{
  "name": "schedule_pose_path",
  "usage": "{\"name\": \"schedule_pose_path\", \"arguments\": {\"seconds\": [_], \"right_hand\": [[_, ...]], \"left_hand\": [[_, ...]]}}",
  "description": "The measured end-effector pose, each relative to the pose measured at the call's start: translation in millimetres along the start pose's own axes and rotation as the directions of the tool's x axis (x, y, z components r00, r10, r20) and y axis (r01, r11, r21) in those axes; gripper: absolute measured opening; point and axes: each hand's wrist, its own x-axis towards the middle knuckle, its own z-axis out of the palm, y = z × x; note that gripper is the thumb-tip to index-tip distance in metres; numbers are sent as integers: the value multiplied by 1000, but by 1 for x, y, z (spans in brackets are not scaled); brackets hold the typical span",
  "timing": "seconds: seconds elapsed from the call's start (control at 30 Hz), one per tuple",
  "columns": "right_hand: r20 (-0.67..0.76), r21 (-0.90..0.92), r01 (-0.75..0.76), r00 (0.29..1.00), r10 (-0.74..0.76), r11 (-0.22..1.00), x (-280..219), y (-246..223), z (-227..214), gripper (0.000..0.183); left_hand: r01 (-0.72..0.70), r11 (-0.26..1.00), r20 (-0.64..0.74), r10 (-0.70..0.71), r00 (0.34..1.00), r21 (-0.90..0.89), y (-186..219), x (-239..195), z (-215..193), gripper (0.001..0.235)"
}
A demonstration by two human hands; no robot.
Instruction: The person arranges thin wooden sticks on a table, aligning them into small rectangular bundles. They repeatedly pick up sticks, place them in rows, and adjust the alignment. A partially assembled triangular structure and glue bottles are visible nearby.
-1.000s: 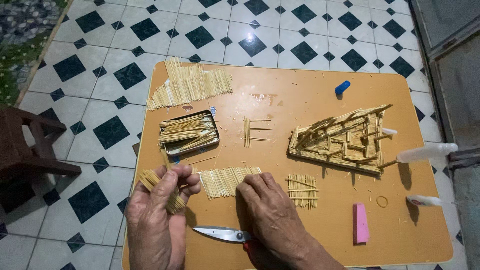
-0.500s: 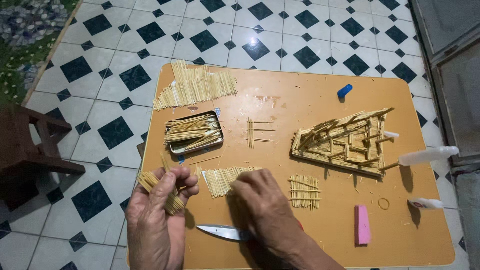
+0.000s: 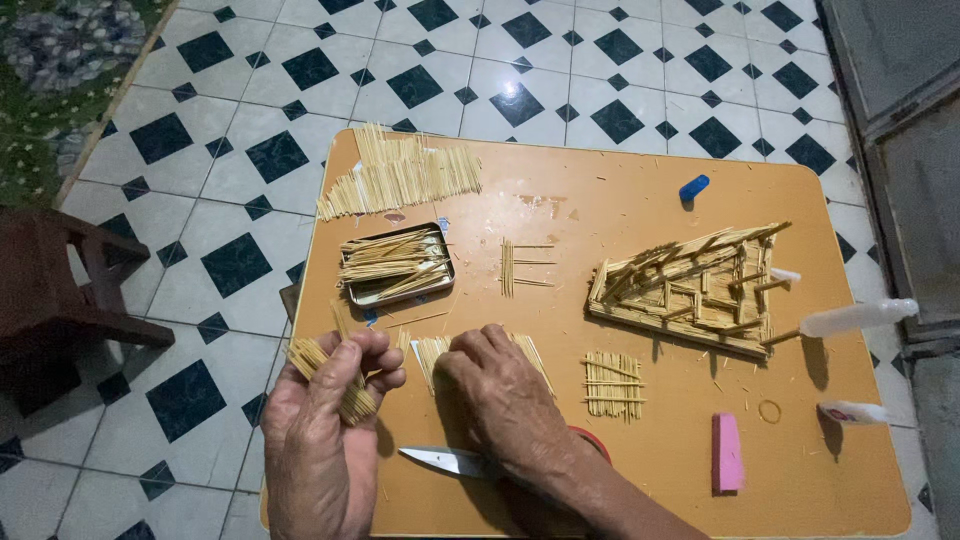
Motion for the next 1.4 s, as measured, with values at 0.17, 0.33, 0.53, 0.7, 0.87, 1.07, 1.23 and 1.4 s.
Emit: {"name": "schedule_pose_path", "arguments": {"seconds": [0.17, 0.33, 0.53, 0.7, 0.87, 1.07, 1.23, 1.4], "right_hand": [[-29, 152, -97, 994, 102, 984, -1, 3, -7, 15], [-152, 143, -45, 986, 67, 989, -9, 4, -18, 13], [-68, -135, -32, 997, 23, 990, -17, 4, -15, 15], [-46, -129, -39, 998, 34, 991, -17, -2, -19, 9], [-33, 141, -173, 983, 180, 975, -21, 15, -25, 25], [-112, 110, -31, 993, 43, 993, -16, 9, -9, 56], [-65, -54, 91, 993, -94, 994, 5, -11, -1, 19], [-110, -412, 112, 979, -171, 905, 7, -20, 13, 13]], "left_hand": [[40, 999, -49, -39, 998, 12, 9, -6, 6, 18], [53, 998, -57, -51, 997, 21, 9, -5, 5, 18], [43, 999, -22, -43, 999, 12, 4, -7, 12, 18], [62, 998, -35, -63, 997, -14, 3, -9, 15, 16], [47, 999, -29, -47, 998, 6, 3, -12, 17, 16], [37, 999, -23, -37, 999, -13, 3, -15, 17, 16], [21, 1000, -8, -21, 1000, -1, 3, -12, 14, 16], [21, 1000, -6, -21, 1000, -21, -1, -6, 6, 13]]}}
